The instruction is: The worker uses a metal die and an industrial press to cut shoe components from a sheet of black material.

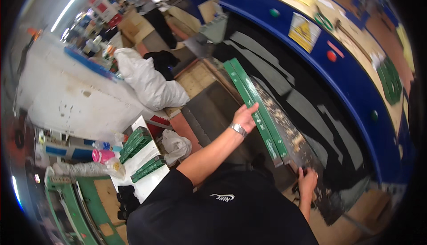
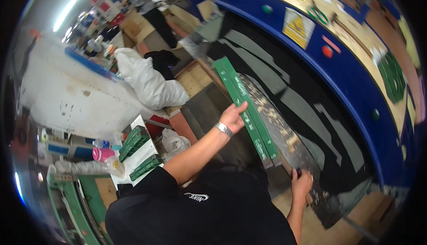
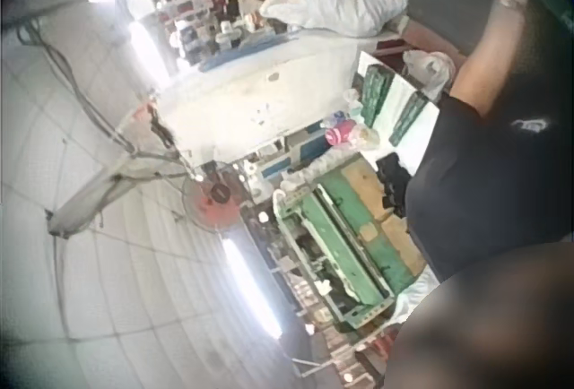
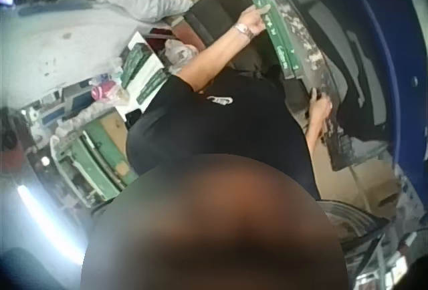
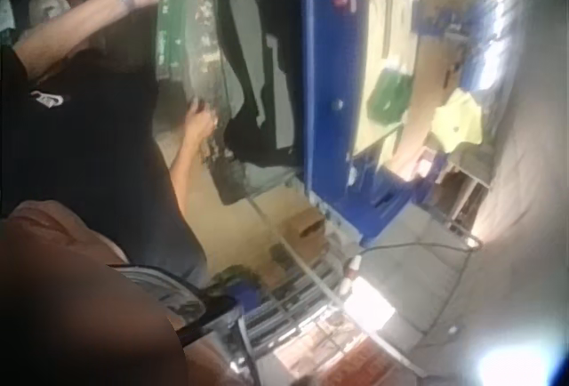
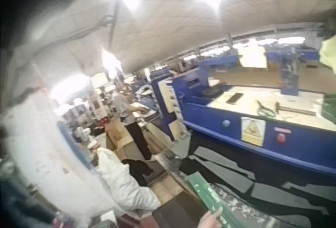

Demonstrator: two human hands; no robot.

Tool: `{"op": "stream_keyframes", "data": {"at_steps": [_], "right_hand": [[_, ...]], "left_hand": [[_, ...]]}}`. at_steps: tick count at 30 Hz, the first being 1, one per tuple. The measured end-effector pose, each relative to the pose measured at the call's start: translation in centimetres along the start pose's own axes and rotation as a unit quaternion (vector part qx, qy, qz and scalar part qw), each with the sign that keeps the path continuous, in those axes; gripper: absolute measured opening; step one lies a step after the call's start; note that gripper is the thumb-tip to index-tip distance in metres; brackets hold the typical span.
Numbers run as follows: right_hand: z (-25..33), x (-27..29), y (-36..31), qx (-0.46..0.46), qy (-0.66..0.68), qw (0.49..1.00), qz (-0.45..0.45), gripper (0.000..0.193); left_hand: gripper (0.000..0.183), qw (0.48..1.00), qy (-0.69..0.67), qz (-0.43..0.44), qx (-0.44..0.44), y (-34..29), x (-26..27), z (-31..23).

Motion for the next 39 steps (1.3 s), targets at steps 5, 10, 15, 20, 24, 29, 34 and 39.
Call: {"op": "stream_keyframes", "data": {"at_steps": [5,10,15,20,24,29,34,39], "right_hand": [[-0.9,-0.3,-0.9,-0.063,0.133,0.989,0.016,0.026],[-0.6,0.2,-1.1,-0.037,0.121,0.992,-0.024,0.024],[-0.3,0.6,-0.5,-0.056,0.125,0.991,-0.002,0.027],[-0.7,1.1,0.3,-0.069,0.097,0.991,0.059,0.03],[1.7,2.3,4.6,-0.131,0.106,0.979,0.112,0.03],[10.7,3.6,11.9,0.063,0.162,0.982,-0.075,0.021],[9.5,3.4,12.8,0.004,0.21,0.97,0.124,0.033],[7.3,3.5,13.9,0.029,0.206,0.952,0.225,0.037]], "left_hand": [[0.019,0.998,-0.023,-0.06,0.024,3.5,-2.7,3.1],[0.036,0.993,-0.047,-0.098,0.035,6.6,-0.8,4.6],[0.029,0.988,-0.039,-0.138,0.05,6.7,0.6,4.1],[0.021,0.994,-0.018,-0.09,0.065,6.9,1.5,4.0],[0.016,0.991,-0.003,-0.067,0.115,5.8,0.5,2.9],[0.019,0.961,0.056,0.025,0.269,4.6,0.6,0.1],[0.037,0.898,0.054,0.089,0.427,5.9,1.6,-2.7],[0.042,0.868,0.069,0.148,0.469,7.3,2.1,-5.9]]}}
Point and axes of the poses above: each hand's wrist, its own y-axis towards the middle knuckle, its own x-axis out of the back of the hand, z = x × y, the point moved 2 cm from there along y, towards the middle knuckle, and after that the axes turned 3 degrees about z, right-handed, at the moved point
